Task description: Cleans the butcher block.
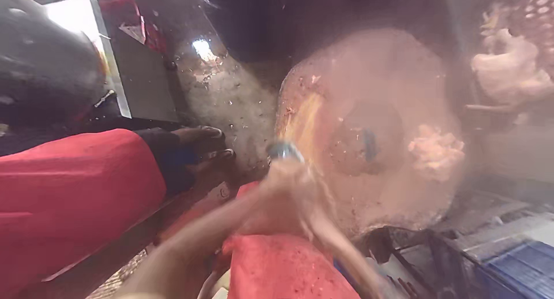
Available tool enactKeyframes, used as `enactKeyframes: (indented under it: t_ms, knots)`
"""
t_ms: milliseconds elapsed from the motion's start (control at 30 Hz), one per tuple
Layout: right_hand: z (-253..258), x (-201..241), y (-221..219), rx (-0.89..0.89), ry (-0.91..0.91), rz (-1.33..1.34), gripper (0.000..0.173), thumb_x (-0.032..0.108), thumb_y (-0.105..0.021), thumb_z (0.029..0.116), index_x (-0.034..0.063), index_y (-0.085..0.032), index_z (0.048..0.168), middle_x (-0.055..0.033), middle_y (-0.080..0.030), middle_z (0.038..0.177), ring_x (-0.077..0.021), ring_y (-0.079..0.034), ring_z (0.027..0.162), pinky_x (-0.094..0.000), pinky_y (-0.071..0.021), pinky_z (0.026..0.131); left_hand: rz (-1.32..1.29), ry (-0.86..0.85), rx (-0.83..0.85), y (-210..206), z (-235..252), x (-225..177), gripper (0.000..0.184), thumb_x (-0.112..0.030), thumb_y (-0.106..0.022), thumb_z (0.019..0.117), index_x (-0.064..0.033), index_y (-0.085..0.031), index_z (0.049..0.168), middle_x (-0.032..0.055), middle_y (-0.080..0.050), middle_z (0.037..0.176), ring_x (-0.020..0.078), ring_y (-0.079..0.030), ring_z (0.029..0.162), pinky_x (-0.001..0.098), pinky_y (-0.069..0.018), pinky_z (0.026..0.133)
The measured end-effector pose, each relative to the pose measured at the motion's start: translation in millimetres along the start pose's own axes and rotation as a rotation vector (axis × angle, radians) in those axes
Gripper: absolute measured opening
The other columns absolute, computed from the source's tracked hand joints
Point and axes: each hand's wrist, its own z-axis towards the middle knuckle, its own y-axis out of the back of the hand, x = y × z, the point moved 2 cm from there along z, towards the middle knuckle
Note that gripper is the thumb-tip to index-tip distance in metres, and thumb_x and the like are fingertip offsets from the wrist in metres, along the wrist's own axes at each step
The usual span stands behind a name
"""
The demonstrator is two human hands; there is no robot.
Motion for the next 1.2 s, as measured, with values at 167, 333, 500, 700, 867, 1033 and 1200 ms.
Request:
enactKeyframes:
  t_ms: [167, 333, 500, 700, 867, 1033, 1200]
  knots:
    - [1, -3, 18, -0.02, -0.034, 0.03, 0.052, 0.047, -0.029, 0.1111, 0.0062, -0.06, 0.098, -0.0026, -0.056, 0.063, -0.0132, -0.053, 0.046, -0.0308, -0.0502, 0.044, -0.016, 0.084, 0.048, -8, 16, -9, 0.026, -0.037, -0.067, 0.0955, -0.0134, -0.079, 0.098, 0.0039, -0.075, 0.086, 0.0194, -0.073, 0.081, 0.044, -0.0612, 0.074]
    - [-23, -31, 11, 0.034, -0.099, -0.123, 0.055, 0.047, -0.033, 0.1104, 0.0063, -0.068, 0.101, -0.0032, -0.064, 0.079, -0.012, -0.061, 0.071, -0.0357, -0.0541, 0.07, 0.012, 0.022, 0.054, -4, -31, -29, 0.023, -0.035, -0.065, 0.0944, -0.0165, -0.079, 0.091, 0.0017, -0.076, 0.086, 0.0178, -0.074, 0.081, 0.0417, -0.0617, 0.073]
    - [19, 27, 6, 0.016, -0.153, 0.084, 0.056, 0.051, -0.028, 0.1107, 0.006, -0.059, 0.096, -0.0016, -0.054, 0.061, -0.012, -0.052, 0.046, -0.0292, -0.0491, 0.045, -0.026, 0.012, 0.074, 8, 34, 19, 0.031, -0.042, -0.069, 0.0929, -0.0134, -0.078, 0.09, 0.0023, -0.075, 0.079, 0.0181, -0.072, 0.074, 0.0428, -0.061, 0.069]
    - [-7, 9, -4, -0.05, -0.051, -0.008, 0.048, 0.036, -0.034, 0.112, 0.0023, -0.065, 0.101, -0.0025, -0.061, 0.076, -0.0093, -0.058, 0.066, -0.0276, -0.0516, 0.065, -0.04, -0.058, 0.099, 9, -1, 3, 0.02, -0.034, -0.068, 0.0925, -0.0178, -0.078, 0.092, 0.0012, -0.076, 0.089, 0.0172, -0.073, 0.083, 0.0415, -0.0612, 0.073]
    - [15, 48, -10, -0.061, -0.204, 0.133, 0.054, 0.045, -0.03, 0.1115, 0.0057, -0.061, 0.092, 0.0013, -0.054, 0.06, -0.0084, -0.051, 0.048, -0.026, -0.0468, 0.046, -0.087, -0.027, 0.119, 11, 42, 36, 0.029, -0.041, -0.07, 0.0921, -0.0141, -0.08, 0.099, 0.0014, -0.074, 0.078, 0.0169, -0.072, 0.075, 0.0416, -0.061, 0.072]
    - [-11, 3, -11, -0.047, -0.088, -0.046, 0.051, 0.043, -0.037, 0.1098, 0.002, -0.068, 0.108, -0.0053, -0.064, 0.082, -0.0118, -0.06, 0.074, -0.0334, -0.0522, 0.072, -0.077, -0.035, 0.196, 19, -14, 1, 0.019, -0.032, -0.066, 0.0948, -0.0177, -0.079, 0.095, 0.0023, -0.077, 0.096, 0.0192, -0.074, 0.092, 0.0428, -0.0608, 0.082]
    - [54, 95, -8, -0.113, -0.063, 0.295, 0.053, 0.045, -0.027, 0.1119, 0.0064, -0.057, 0.093, 0.0002, -0.051, 0.058, -0.0112, -0.048, 0.042, -0.0271, -0.046, 0.041, -0.036, -0.084, 0.113, 24, 108, 66, 0.026, -0.037, -0.069, 0.0937, -0.0135, -0.077, 0.087, 0.0043, -0.073, 0.081, 0.0223, -0.071, 0.078, 0.0456, -0.0591, 0.071]
